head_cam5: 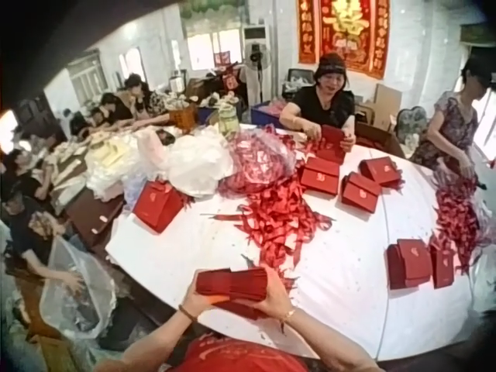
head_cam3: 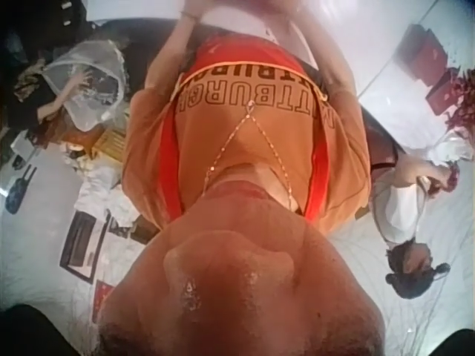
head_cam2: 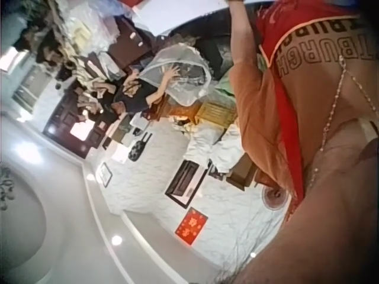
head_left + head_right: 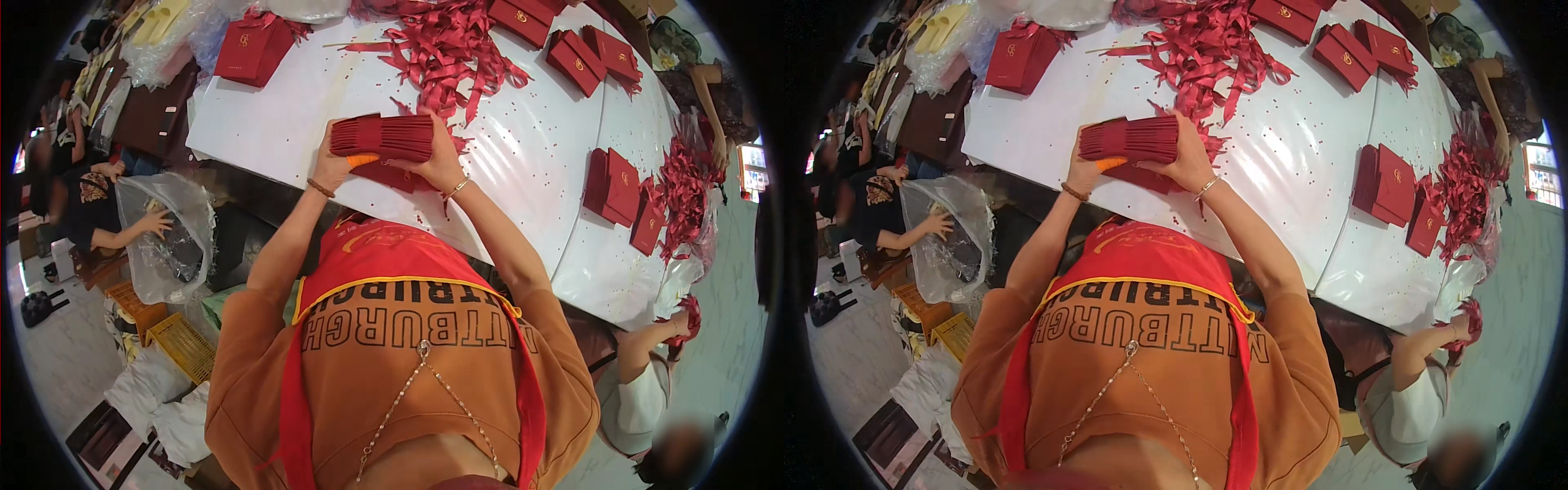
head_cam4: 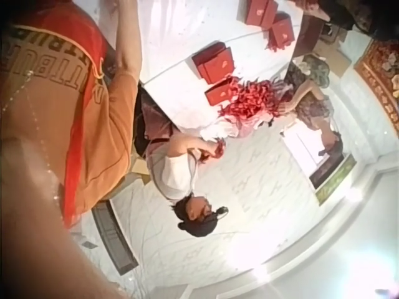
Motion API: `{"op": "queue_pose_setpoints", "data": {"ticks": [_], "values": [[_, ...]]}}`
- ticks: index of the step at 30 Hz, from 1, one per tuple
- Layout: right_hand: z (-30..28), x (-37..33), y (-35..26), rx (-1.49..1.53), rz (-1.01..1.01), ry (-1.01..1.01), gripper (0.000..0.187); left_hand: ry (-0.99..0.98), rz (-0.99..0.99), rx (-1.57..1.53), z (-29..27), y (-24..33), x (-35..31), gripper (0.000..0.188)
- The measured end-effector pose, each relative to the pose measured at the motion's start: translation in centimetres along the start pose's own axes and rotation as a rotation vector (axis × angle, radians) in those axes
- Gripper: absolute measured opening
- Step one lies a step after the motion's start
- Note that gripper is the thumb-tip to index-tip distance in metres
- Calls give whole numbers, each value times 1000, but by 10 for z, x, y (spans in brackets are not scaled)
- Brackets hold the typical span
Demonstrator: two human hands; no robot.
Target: Tying red ribbons onto red gift bags at a workstation.
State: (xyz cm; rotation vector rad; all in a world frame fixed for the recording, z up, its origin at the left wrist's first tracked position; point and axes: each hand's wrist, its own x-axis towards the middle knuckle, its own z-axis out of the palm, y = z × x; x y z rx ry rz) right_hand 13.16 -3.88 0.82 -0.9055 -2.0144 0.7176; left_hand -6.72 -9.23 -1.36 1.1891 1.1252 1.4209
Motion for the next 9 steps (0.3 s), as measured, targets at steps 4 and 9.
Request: {"op": "queue_pose_setpoints", "data": {"ticks": [4,9], "values": [[-9,1,7,31,164,-128,64,53,-48,182,5,-6,1,61],[-42,20,16,127,241,-131,64,-366,-156,175,0,7,56,46]]}}
